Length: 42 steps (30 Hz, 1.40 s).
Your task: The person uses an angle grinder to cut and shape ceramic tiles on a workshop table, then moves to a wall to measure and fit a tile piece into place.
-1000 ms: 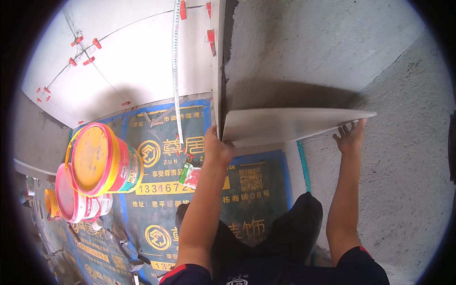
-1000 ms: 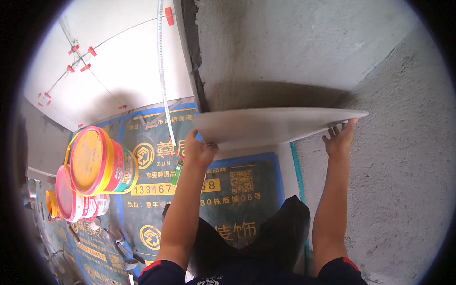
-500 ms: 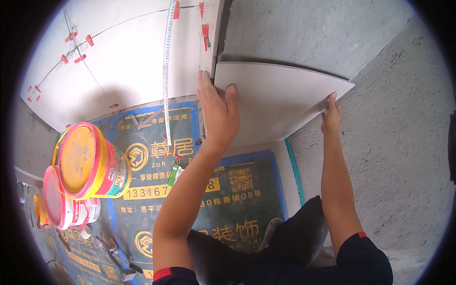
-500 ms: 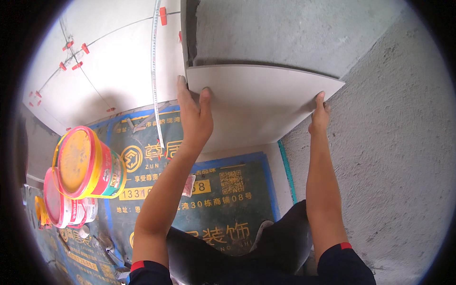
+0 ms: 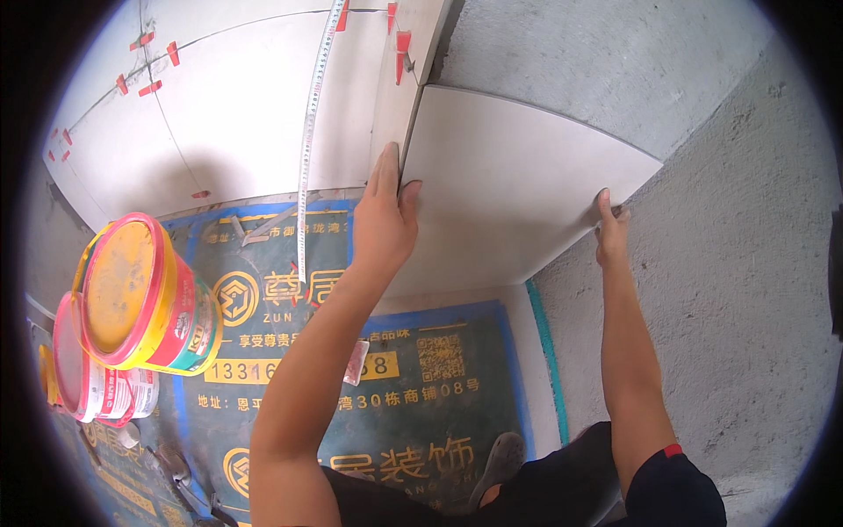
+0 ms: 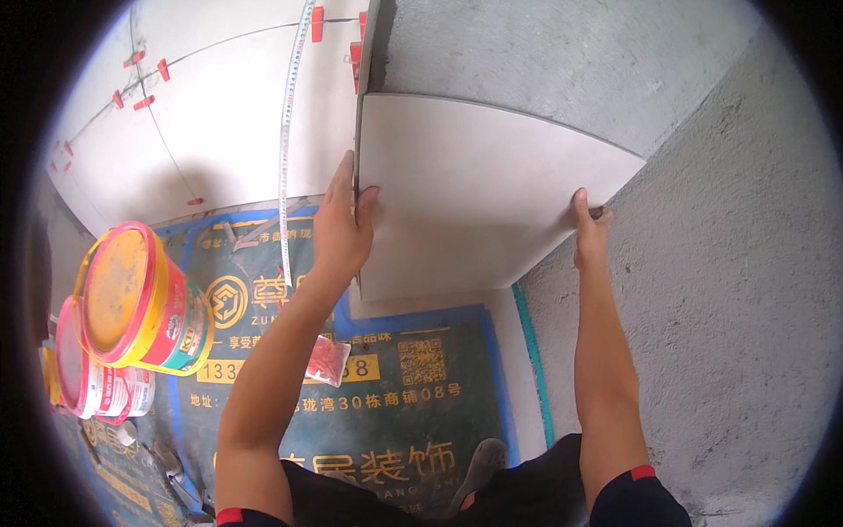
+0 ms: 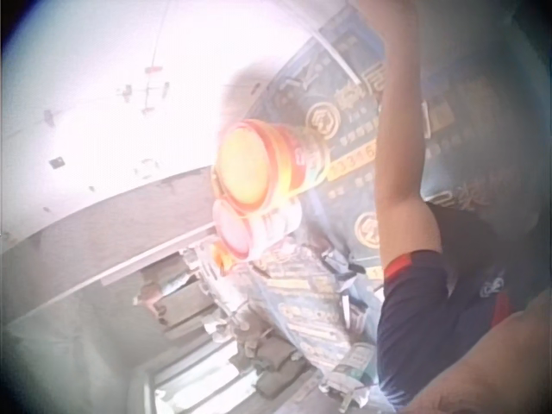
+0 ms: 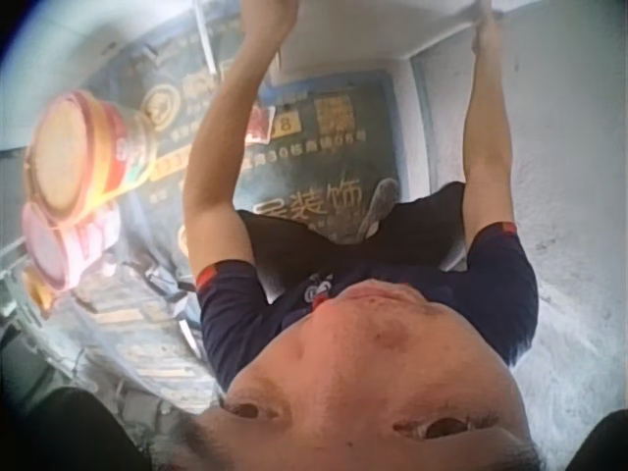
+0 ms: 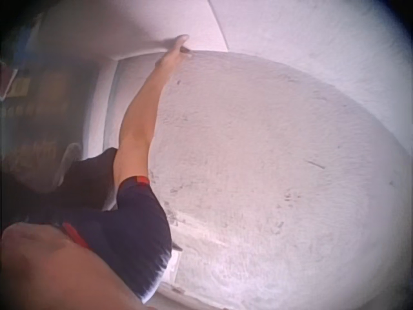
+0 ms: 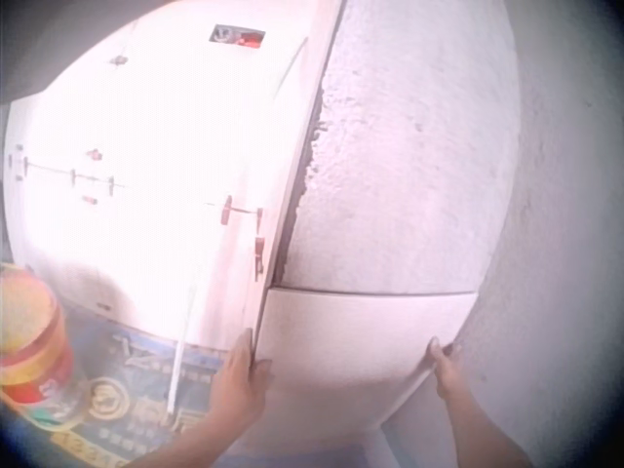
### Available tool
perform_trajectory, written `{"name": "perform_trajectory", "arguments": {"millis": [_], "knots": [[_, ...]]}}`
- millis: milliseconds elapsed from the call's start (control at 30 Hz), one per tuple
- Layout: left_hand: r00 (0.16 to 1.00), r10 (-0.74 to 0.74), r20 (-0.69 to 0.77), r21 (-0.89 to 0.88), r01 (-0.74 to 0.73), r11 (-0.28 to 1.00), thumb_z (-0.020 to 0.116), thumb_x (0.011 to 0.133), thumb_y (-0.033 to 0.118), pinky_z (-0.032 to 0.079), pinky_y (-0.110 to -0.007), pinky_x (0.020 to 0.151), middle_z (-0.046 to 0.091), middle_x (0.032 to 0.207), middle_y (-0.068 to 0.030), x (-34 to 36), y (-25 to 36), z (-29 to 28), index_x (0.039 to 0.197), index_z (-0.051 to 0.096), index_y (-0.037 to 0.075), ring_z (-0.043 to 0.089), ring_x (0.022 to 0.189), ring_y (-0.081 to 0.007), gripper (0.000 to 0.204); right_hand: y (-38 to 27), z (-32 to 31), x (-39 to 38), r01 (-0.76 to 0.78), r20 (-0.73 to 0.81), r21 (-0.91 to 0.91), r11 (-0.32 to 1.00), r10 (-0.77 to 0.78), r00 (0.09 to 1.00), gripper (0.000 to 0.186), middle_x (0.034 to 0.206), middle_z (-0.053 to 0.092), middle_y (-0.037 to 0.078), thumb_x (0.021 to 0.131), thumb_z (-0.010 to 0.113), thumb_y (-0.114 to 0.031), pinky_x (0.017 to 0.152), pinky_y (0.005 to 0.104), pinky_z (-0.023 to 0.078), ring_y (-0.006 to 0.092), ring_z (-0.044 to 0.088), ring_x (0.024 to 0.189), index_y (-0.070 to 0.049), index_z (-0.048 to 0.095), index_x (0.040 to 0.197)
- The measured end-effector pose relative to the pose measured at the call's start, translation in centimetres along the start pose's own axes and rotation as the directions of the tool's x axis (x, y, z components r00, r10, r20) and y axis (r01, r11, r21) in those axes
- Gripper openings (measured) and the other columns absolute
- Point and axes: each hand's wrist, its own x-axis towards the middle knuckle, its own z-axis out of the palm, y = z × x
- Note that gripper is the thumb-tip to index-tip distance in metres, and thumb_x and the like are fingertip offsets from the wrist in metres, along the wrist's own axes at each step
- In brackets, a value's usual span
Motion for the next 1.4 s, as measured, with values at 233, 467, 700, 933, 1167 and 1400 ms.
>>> {"name": "perform_trajectory", "arguments": {"millis": [233, 467, 700, 933, 1167, 1400], "knots": [[0.999, 0.019, 0.035, 0.021, -0.02, 1.0, 0.064, 0.089, 0.009, 0.052, -0.042, 0.085, 0.061, 0.124, -0.0171, 0.3, -0.5, -1.9, 0.136, 0.05, 0.006, 0.061, 0.106, -0.0377, 0.049, -0.6, 0.0, -0.2, -0.087, 0.086, -0.051, 0.995, 0.092, 0.992, 0.114, 0.151, 0.026, 0.024, 0.076, 0.07, -0.066, 0.111, 0.0596, 0.018, 0.0409, 0.02, 0.143, 0.005, 0.016, 0.147], [0.971, 0.212, -0.107, 0.024, -0.21, 0.977, 0.066, 0.085, 0.006, 0.053, -0.04, 0.08, 0.063, 0.115, -0.0138, 1.0, 0.1, -1.6, 0.129, 0.056, 0.006, 0.063, 0.095, -0.0347, 0.046, 2.5, -1.1, -1.1, -0.152, 0.148, -0.155, 0.976, 0.175, 0.973, 0.099, 0.115, 0.056, 0.014, 0.069, 0.08, -0.061, 0.062, 0.0284, 0.041, 0.0187, 0.054, 0.095, 0.008, 0.041, 0.129], [0.966, 0.211, -0.149, 0.008, -0.213, 0.977, 0.068, 0.083, 0.0, 0.053, -0.037, 0.075, 0.064, 0.103, -0.0138, 2.0, 1.3, -1.9, 0.124, 0.059, 0.004, 0.066, 0.089, -0.0289, 0.043, 4.4, -1.7, -0.7, -0.167, 0.102, -0.244, 0.955, 0.197, 0.975, 0.104, 0.128, 0.052, 0.022, 0.069, 0.08, -0.06, 0.091, 0.0384, 0.044, 0.0287, 0.049, 0.119, 0.011, 0.04, 0.134], [0.934, 0.317, -0.165, 0.096, -0.305, 0.948, 0.066, 0.082, 0.004, 0.053, -0.04, 0.071, 0.064, 0.1, -0.012, 2.7, 0.9, -2.3, 0.117, 0.064, 0.007, 0.064, 0.086, -0.0331, 0.035, 2.9, -1.2, -0.7, -0.119, 0.181, -0.281, 0.952, 0.174, 0.968, 0.101, 0.139, 0.047, 0.021, 0.074, 0.076, -0.059, 0.101, 0.043, 0.038, 0.032, 0.044, 0.127, 0.005, 0.038, 0.141], [0.932, 0.325, -0.157, 0.079, -0.317, 0.945, 0.064, 0.081, 0.002, 0.053, -0.038, 0.07, 0.065, 0.091, -0.0172, 2.5, 3.1, -3.5, 0.101, 0.065, 0.002, 0.066, 0.078, -0.029, 0.02, 1.9, -1.1, -1.9, -0.17, 0.265, -0.275, 0.946, 0.244, 0.933, 0.106, 0.134, 0.051, 0.024, 0.072, 0.072, -0.068, 0.094, 0.0472, 0.041, 0.0369, 0.045, 0.127, 0.012, 0.043, 0.135], [0.991, 0.061, -0.123, 0.009, -0.06, 0.998, 0.068, 0.077, 0.0, 0.048, -0.034, 0.056, 0.064, 0.068, -0.0126, 3.9, 4.7, -4.0, 0.079, 0.064, 0.0, 0.061, 0.058, -0.0262, 0.004, 3.2, -1.8, -0.9, -0.115, 0.226, -0.295, 0.948, 0.187, 0.956, 0.11, 0.122, 0.055, 0.027, 0.069, 0.073, -0.072, 0.083, 0.0382, 0.046, 0.0327, 0.053, 0.115, 0.016, 0.046, 0.129]]}}
